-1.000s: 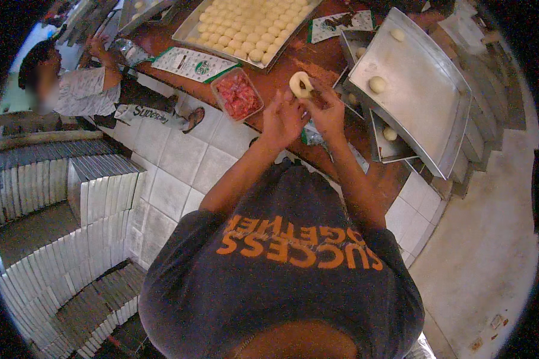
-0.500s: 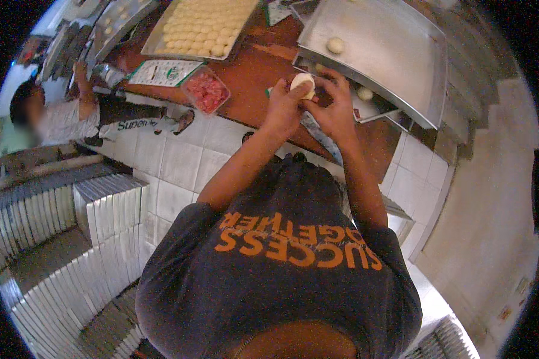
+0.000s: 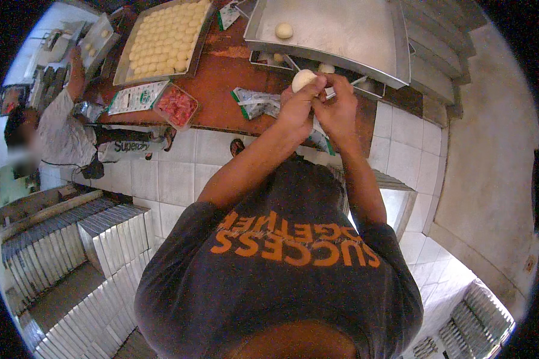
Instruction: The person picks up dough pieces, adds filling from a plastic bag by hand, rolls them into balls, and places them onto metal trays on a table.
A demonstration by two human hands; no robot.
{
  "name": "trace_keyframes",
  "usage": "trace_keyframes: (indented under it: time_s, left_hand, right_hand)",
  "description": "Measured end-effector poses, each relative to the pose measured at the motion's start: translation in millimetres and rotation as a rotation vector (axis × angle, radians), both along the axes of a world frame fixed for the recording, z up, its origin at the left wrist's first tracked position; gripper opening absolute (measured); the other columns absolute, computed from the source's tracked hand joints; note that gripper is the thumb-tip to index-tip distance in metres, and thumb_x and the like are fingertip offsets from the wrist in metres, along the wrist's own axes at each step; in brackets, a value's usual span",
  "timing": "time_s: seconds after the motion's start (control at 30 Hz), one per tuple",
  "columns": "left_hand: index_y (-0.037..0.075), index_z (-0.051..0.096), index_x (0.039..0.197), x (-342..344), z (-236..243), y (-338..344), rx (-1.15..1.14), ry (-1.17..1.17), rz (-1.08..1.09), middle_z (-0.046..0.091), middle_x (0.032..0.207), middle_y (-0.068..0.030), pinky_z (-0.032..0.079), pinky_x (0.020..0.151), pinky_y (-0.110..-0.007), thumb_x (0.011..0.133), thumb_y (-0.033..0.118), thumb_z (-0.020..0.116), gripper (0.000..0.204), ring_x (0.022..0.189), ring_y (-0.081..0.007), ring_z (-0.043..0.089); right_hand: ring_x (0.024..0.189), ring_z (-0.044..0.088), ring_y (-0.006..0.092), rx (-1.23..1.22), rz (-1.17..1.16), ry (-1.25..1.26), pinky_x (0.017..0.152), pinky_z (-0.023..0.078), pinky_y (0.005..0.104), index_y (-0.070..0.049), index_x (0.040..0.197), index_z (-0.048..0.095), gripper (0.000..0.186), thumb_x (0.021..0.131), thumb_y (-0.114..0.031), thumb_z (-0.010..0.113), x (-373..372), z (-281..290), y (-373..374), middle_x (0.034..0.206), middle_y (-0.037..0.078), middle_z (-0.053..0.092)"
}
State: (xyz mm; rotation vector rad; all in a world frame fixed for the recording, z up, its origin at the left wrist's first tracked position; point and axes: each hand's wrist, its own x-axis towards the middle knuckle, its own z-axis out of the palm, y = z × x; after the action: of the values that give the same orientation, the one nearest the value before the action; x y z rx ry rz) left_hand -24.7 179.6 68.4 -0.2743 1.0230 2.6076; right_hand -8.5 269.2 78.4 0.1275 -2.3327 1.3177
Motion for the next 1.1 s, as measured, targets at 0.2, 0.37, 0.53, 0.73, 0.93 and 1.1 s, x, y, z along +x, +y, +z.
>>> trace_keyframes:
  time_s: [0.2,0.37,0.53,0.73,0.93,1.1]
  left_hand:
    - [0.007,0.052,0.1,-4.7,-4.3,-7.2,0.129,-0.035,-0.078,0.056,0.093,-0.0048,0.046,0.073,-0.029,0.086,0.028,0.054,0.026,0.086,-0.016,0.054]
    - [0.005,0.051,0.103,-9.5,-3.7,-17.5,0.059,0.065,-0.075,0.056,0.093,-0.0061,0.047,0.074,-0.029,0.085,0.027,0.056,0.029,0.085,-0.0171,0.055]
    - [0.002,0.049,0.109,-3.7,7.5,-28.8,-0.037,0.215,-0.099,0.056,0.092,-0.0064,0.048,0.071,-0.03,0.081,0.012,0.06,0.032,0.081,-0.0172,0.056]
    - [0.003,0.046,0.11,-4.7,5.8,-35.3,0.088,0.125,0.005,0.056,0.094,-0.006,0.047,0.073,-0.033,0.08,0.007,0.06,0.034,0.084,-0.0174,0.055]
    - [0.004,0.049,0.105,3.5,9.3,-40.9,-0.093,0.091,-0.17,0.055,0.096,-0.0059,0.046,0.075,-0.031,0.081,0.011,0.058,0.027,0.086,-0.0168,0.054]
    - [0.006,0.051,0.104,-2.6,-10.0,-38.0,0.114,-0.029,-0.043,0.056,0.098,-0.005,0.047,0.077,-0.034,0.083,0.024,0.057,0.029,0.092,-0.0186,0.054]
  right_hand:
    - [0.086,0.051,0.0292,0.23,0.014,0.33,0.079,0.039,0.0352,-0.002,0.077,0.06,0.011,0.066,-0.003,0.063,-3.6,1.1,1.2,0.091,0.01,0.056]
    - [0.086,0.052,0.029,0.002,0.079,0.216,0.079,0.04,0.036,-0.001,0.078,0.057,0.015,0.066,-0.004,0.065,-9.4,-2.5,-11.9,0.098,0.011,0.053]
    - [0.085,0.053,0.0248,-0.018,0.067,0.068,0.071,0.044,0.0325,-0.001,0.08,0.056,0.018,0.065,-0.003,0.066,-6.5,1.4,-13.8,0.095,0.011,0.054]
    - [0.084,0.053,0.0342,0.309,0.002,0.349,0.077,0.042,0.0402,-0.002,0.082,0.056,0.018,0.066,-0.006,0.063,-4.0,11.4,-19.8,0.085,0.015,0.056]
    - [0.086,0.053,0.0328,-0.015,0.07,-0.041,0.078,0.041,0.0411,-0.002,0.081,0.057,0.021,0.063,-0.01,0.065,-6.1,7.6,-11.9,0.088,0.014,0.056]
    - [0.086,0.053,0.0294,0.195,0.056,0.348,0.078,0.041,0.0384,-0.002,0.082,0.057,0.019,0.064,-0.006,0.063,-7.5,-8.1,-25.4,0.086,0.01,0.056]
